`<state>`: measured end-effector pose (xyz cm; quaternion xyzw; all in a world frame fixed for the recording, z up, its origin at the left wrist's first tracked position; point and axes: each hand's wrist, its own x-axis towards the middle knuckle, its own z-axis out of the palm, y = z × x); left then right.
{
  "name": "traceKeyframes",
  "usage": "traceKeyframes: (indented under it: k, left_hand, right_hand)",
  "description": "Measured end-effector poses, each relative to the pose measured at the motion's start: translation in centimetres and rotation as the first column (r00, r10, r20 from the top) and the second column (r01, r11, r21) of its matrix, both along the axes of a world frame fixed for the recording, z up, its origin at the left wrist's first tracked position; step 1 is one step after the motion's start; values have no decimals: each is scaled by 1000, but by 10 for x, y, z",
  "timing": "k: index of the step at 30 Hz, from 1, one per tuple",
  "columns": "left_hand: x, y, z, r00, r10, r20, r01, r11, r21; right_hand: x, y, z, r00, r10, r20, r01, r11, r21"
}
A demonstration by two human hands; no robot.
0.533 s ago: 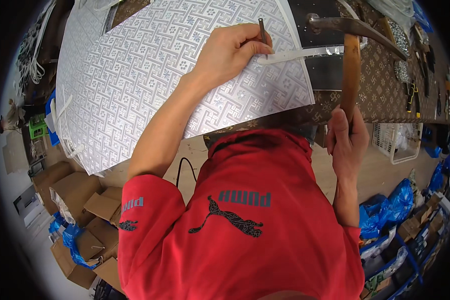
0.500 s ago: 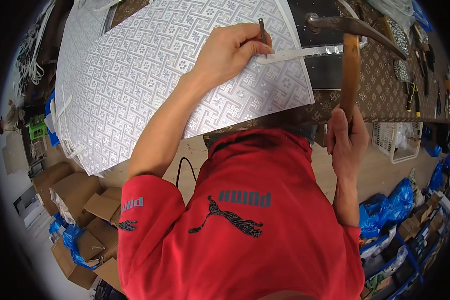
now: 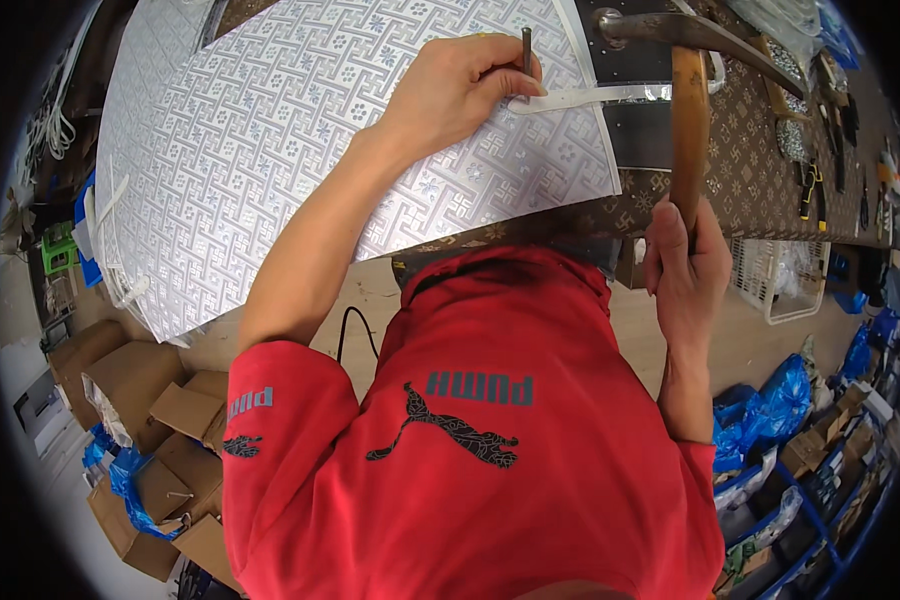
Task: Attaching handles to material sheets using a hammer and rivets.
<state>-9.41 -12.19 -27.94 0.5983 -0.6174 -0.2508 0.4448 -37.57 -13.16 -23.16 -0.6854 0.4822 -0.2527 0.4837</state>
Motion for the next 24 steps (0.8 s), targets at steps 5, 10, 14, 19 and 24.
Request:
traceKeyframes:
  k: [5, 10, 14, 19, 24]
  left_hand:
    - [-1, 0, 3, 1000, 2, 27, -2, 1000, -5]
    - [0, 0, 0, 998, -10, 66, 16, 996, -90]
    - [1, 1, -3, 996, -21, 88, 37, 982, -187]
    - [3, 1, -1, 982, -26, 186, 67, 974, -219]
    - [-4, 1, 5, 912, -29, 409, 64, 995, -73]
  right_hand:
    - [3, 1, 4, 1000, 5, -23, -5, 1000, 10]
    - [0, 3, 10, 999, 15, -31, -16, 999, -33]
    - [1, 6, 33, 994, 1, -110, -8, 998, -69]
    - [3, 7, 82, 899, 34, 437, 26, 991, -131]
    - [-1, -23, 44, 878, 228, -421, -315, 938, -147]
